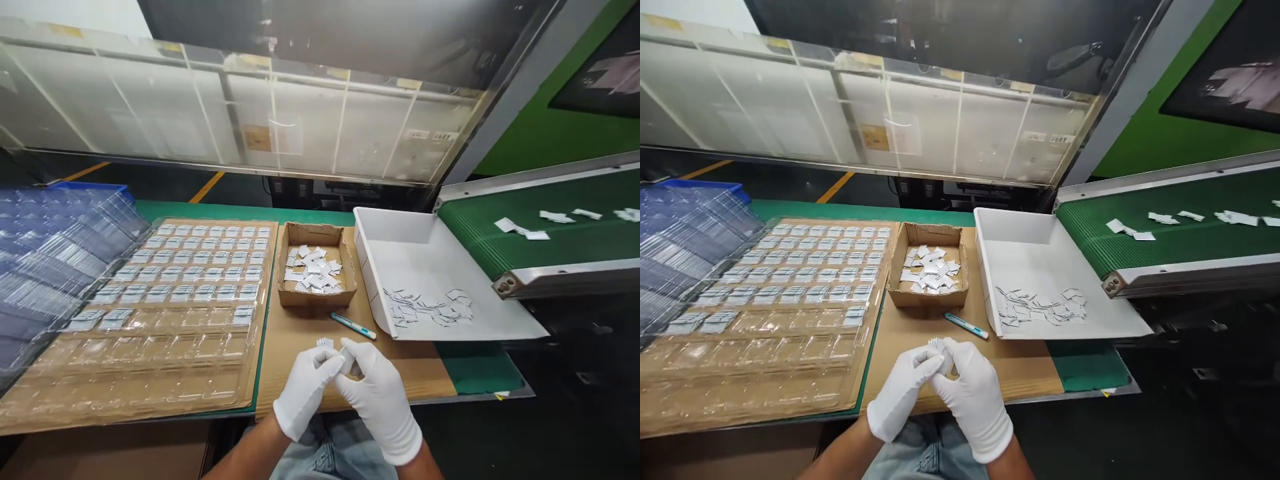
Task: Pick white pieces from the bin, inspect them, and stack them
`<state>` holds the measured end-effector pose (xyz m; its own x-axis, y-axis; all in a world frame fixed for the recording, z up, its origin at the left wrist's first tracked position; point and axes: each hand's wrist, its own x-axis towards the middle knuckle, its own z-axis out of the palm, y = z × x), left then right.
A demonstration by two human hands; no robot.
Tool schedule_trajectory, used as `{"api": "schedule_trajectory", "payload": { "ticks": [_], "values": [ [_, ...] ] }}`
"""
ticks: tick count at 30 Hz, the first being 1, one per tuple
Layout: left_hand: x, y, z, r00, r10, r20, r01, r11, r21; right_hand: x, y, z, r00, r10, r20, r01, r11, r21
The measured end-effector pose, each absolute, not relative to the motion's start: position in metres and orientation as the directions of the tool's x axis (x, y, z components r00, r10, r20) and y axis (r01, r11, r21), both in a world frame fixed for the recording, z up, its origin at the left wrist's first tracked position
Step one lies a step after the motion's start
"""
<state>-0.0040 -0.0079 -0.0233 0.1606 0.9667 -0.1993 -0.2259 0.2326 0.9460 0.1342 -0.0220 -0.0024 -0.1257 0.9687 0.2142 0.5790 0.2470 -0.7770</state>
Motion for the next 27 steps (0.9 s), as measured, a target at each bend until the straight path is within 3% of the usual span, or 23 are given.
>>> {"api": "schedule_trajectory", "payload": {
  "ticks": [2,5,8,12,14,17,21,24,27],
  "values": [
    [-0.01,-0.007,-0.029,0.186,0.95,-0.251,-0.252,0.293,0.922,0.131,-0.021,-0.001,-0.124,0.992,0.035,0.495,0.092,-0.864],
    [-0.017,-0.007,-0.033,0.241,0.923,-0.299,-0.272,0.36,0.892,0.127,-0.022,0.002,-0.199,0.966,-0.162,0.231,-0.115,-0.966],
    [-0.019,-0.01,-0.03,0.304,0.901,-0.309,-0.302,0.399,0.866,0.12,-0.026,0.0,-0.23,0.962,-0.147,-0.041,-0.16,-0.986],
    [-0.011,-0.019,-0.03,0.407,0.87,-0.279,-0.371,0.436,0.82,0.114,-0.036,-0.013,-0.201,0.976,-0.088,-0.198,-0.129,-0.972],
    [-0.005,-0.024,-0.034,0.447,0.852,-0.273,-0.405,0.465,0.787,0.116,-0.039,-0.019,-0.14,0.989,-0.051,-0.142,-0.071,-0.987],
    [0.004,-0.029,-0.046,0.464,0.838,-0.288,-0.397,0.487,0.778,0.127,-0.04,-0.021,-0.1,0.995,-0.003,0.116,0.008,-0.993],
    [0.003,-0.031,-0.051,0.206,0.931,-0.3,-0.304,0.352,0.885,0.14,-0.032,-0.015,-0.206,0.976,0.073,0.409,0.154,-0.899],
    [-0.005,-0.03,-0.046,-0.004,0.968,-0.251,-0.245,0.242,0.939,0.142,-0.027,-0.015,-0.305,0.945,0.121,0.511,0.27,-0.816],
    [-0.01,-0.028,-0.04,-0.042,0.965,-0.257,-0.268,0.237,0.934,0.14,-0.026,-0.019,-0.362,0.925,0.116,0.549,0.312,-0.775]
  ]
}}
